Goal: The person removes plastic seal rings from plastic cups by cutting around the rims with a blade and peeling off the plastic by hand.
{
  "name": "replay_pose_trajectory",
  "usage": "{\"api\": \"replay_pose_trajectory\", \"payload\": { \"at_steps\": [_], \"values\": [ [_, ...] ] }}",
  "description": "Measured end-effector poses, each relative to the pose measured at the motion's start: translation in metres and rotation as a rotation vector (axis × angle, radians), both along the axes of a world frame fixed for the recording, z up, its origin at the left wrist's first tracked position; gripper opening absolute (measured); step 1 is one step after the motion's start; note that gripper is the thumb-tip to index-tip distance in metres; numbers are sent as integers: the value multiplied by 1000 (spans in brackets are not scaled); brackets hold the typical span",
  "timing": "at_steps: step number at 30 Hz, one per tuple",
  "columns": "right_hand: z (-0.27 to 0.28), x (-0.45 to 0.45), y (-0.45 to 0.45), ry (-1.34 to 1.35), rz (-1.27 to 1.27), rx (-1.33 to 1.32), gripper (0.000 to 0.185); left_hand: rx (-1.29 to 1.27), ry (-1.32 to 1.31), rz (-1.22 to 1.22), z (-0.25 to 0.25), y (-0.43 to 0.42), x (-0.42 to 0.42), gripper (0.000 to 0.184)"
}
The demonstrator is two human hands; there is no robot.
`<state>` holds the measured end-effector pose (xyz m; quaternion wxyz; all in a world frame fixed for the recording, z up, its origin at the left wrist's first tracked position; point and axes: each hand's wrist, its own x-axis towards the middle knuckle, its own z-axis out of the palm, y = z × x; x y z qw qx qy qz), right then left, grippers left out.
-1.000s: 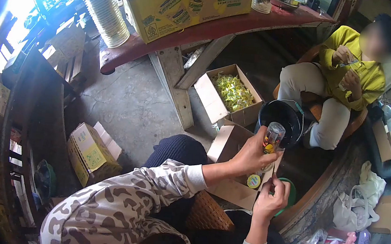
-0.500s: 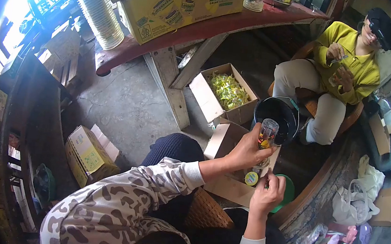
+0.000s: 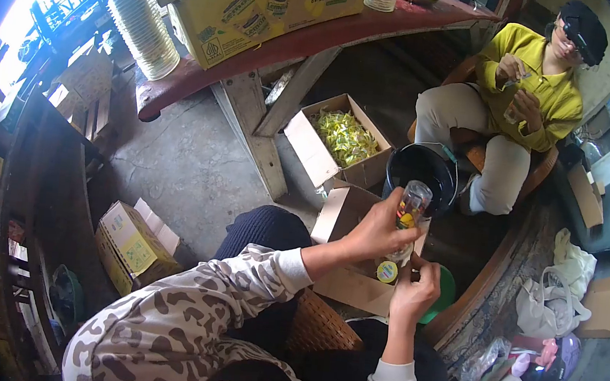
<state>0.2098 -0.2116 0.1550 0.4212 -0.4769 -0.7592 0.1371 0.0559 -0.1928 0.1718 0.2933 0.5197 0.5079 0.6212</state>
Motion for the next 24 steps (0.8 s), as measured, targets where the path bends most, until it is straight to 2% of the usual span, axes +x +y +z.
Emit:
{"api": "replay_pose_trajectory", "payload": {
  "at_steps": [2,5,7,12,19,24],
  "values": [
    [5,-2,0,72,26,-29,12,-36,-10,12,1,2,-8,50],
    [4,2,3,34,46,32,14,-1,1,27,8,3,-16,50],
    [6,4,0,60,42,-37,16,73,-32,50,16,0,-18,44],
    [11,7,-1,92,21,52,21,40,-155,-15,9,4,-19,40],
    [19,5,-5,8,17,223,20,-23,-31,-4,13,0,-20,45],
    [19,5,-6,-42,16,247,22,-23,-9,-25,17,-1,-21,43]
  ]
}}
